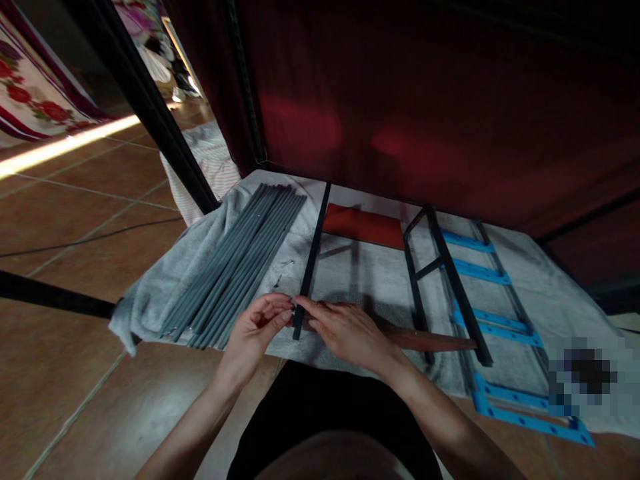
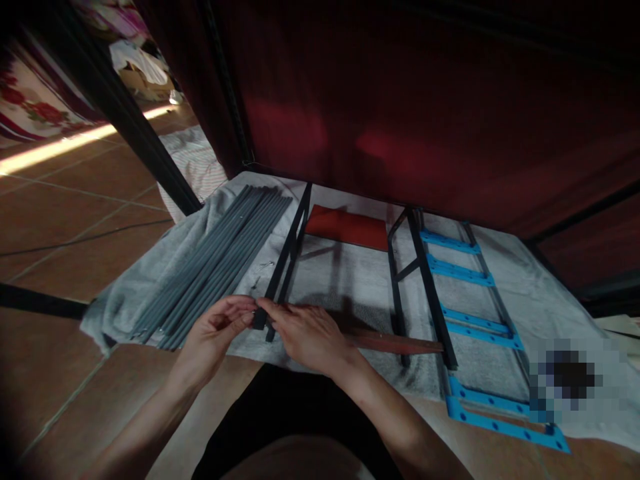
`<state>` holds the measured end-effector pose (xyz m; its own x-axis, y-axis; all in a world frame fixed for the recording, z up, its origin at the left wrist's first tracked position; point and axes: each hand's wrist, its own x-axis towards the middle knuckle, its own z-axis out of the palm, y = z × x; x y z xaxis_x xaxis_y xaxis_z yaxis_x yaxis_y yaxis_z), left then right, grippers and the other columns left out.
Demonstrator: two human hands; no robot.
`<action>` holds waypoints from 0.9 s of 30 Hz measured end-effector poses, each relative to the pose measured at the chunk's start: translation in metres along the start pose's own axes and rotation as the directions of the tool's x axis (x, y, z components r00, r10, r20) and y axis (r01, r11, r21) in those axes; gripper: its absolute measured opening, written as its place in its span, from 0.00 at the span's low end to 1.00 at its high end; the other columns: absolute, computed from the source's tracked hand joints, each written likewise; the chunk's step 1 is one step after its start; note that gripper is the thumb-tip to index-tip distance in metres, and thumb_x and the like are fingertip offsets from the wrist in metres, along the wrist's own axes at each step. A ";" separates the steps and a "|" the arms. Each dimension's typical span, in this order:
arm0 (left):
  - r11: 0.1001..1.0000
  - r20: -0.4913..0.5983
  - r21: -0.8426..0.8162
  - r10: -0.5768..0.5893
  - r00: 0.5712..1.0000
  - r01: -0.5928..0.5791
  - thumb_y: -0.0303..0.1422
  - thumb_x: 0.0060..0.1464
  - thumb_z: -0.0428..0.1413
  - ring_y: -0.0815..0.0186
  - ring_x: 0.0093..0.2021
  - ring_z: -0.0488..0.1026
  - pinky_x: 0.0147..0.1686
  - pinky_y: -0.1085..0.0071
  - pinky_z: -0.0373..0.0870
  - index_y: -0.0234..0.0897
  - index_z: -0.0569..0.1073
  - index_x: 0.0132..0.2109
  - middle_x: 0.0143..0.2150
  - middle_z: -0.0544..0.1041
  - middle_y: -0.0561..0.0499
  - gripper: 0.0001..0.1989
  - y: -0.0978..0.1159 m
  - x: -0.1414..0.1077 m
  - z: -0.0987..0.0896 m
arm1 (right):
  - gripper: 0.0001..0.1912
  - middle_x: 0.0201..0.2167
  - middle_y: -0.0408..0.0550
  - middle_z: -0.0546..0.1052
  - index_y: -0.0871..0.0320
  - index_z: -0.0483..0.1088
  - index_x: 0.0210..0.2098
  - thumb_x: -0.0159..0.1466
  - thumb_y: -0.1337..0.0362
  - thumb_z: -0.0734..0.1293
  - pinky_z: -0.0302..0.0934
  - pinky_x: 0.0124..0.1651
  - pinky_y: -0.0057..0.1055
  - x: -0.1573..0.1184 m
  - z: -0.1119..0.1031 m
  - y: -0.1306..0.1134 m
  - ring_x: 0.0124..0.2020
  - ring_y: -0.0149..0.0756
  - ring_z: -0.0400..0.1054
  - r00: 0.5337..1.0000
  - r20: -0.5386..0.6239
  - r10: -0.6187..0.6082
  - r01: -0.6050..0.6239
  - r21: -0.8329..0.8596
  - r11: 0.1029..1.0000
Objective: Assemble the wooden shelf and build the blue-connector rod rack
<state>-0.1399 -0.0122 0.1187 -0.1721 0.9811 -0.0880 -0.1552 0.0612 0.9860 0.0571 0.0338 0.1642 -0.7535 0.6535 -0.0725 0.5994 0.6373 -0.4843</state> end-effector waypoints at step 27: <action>0.995 0.038 0.094 0.031 0.999 -0.034 0.37 0.53 0.63 0.72 0.27 0.69 0.29 0.75 0.68 0.36 0.78 0.37 0.27 0.74 0.55 0.09 -0.002 0.005 0.001 | 0.28 0.58 0.46 0.75 0.47 0.50 0.72 0.74 0.62 0.55 0.67 0.54 0.38 -0.001 0.000 -0.001 0.53 0.39 0.73 1.000 0.000 0.005 -0.005 -0.004 1.000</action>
<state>-0.1396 -0.0077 0.1159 -0.1402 0.9887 -0.0525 -0.0567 0.0449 0.9974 0.0574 0.0329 0.1650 -0.7503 0.6569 -0.0747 0.6043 0.6355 -0.4806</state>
